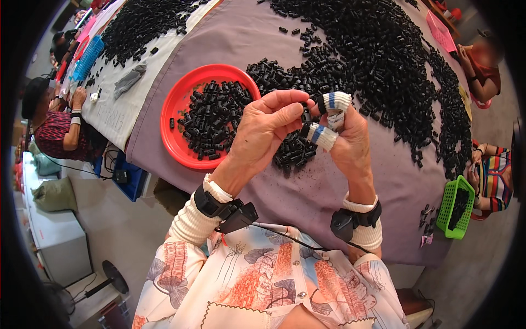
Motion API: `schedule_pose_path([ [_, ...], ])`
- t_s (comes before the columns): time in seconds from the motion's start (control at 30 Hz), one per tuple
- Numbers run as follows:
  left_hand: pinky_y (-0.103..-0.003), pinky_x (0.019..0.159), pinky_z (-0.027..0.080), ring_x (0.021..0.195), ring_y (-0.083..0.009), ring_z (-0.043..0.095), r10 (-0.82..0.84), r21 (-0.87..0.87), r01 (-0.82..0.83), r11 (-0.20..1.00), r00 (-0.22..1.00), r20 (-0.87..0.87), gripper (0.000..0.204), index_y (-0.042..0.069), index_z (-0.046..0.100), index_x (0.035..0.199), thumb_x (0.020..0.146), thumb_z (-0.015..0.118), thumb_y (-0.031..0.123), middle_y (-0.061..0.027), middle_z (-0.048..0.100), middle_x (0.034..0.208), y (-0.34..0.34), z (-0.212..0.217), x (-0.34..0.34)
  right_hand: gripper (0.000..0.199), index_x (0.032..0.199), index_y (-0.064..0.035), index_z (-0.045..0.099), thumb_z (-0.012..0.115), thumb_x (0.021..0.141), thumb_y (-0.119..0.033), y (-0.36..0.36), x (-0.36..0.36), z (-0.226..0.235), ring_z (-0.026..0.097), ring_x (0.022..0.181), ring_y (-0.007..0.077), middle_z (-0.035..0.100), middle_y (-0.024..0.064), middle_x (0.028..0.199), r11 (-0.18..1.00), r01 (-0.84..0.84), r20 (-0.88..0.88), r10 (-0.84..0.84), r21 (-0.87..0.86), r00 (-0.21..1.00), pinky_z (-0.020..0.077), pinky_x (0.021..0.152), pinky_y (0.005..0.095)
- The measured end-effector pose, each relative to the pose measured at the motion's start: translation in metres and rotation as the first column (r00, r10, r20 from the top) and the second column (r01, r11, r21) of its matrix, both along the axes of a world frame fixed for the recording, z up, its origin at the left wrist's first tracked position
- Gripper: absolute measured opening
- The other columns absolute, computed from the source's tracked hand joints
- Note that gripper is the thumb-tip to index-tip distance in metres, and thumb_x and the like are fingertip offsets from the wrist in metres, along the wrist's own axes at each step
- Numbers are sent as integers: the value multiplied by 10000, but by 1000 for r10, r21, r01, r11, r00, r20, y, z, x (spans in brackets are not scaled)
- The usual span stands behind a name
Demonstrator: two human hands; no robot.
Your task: Assembling small black plastic components by hand in a manufacturing setting.
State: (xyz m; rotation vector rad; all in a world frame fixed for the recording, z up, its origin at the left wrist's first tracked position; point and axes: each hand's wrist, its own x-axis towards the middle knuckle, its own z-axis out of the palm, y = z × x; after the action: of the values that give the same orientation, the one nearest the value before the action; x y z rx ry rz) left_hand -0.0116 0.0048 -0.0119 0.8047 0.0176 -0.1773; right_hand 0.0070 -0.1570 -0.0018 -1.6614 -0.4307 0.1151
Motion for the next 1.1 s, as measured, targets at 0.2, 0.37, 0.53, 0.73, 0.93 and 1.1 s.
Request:
schedule_pose_path([
  [0.2,-286,825,496,879,-143,608,-58,-74,60,995,998,32,246,-23,554,1109,871,537,36,-105,620,1001,2,-10,1,325,968,-38,562,737,694,-28,-1,1,-2,484,662,40,619,-8,849,1000,-2,13,2,-7,1000,452,608,198],
  [0.37,-312,849,491,939,-183,606,-86,-201,82,976,996,-11,274,-20,531,1144,873,517,19,-130,617,1012,4,-12,2,329,969,-39,553,743,701,-54,1,1,0,490,660,39,613,-6,827,1000,28,-16,-28,-2,999,453,596,200],
  [0.53,-254,790,496,888,-131,597,-93,-247,84,965,995,-23,253,-15,542,1117,866,540,21,-116,617,1009,-1,-8,0,343,956,-47,554,764,691,-98,1,3,-2,495,651,42,599,-12,781,997,54,-2,-53,48,999,448,582,203],
  [0.73,-298,831,497,953,-187,592,-130,-295,137,946,991,42,279,-20,524,1146,870,527,21,-137,611,1030,3,-16,1,314,894,-46,557,775,677,-109,0,2,-3,495,639,46,583,-17,746,999,35,15,-35,35,999,441,569,209],
  [0.93,-330,878,486,981,-209,592,-148,-295,143,945,989,7,295,-19,523,1155,865,538,33,-130,615,1015,3,-14,-1,297,877,-39,551,763,672,-74,2,2,-2,518,642,46,603,-9,741,998,10,43,-13,66,999,446,570,212],
  [1.1,-236,748,488,816,-103,591,-121,-200,105,974,990,-71,258,-11,560,1117,869,555,55,-69,620,964,0,-2,-4,279,854,-23,544,751,670,-54,1,3,3,521,633,51,607,14,725,1000,13,65,-13,7,998,445,563,218],
])
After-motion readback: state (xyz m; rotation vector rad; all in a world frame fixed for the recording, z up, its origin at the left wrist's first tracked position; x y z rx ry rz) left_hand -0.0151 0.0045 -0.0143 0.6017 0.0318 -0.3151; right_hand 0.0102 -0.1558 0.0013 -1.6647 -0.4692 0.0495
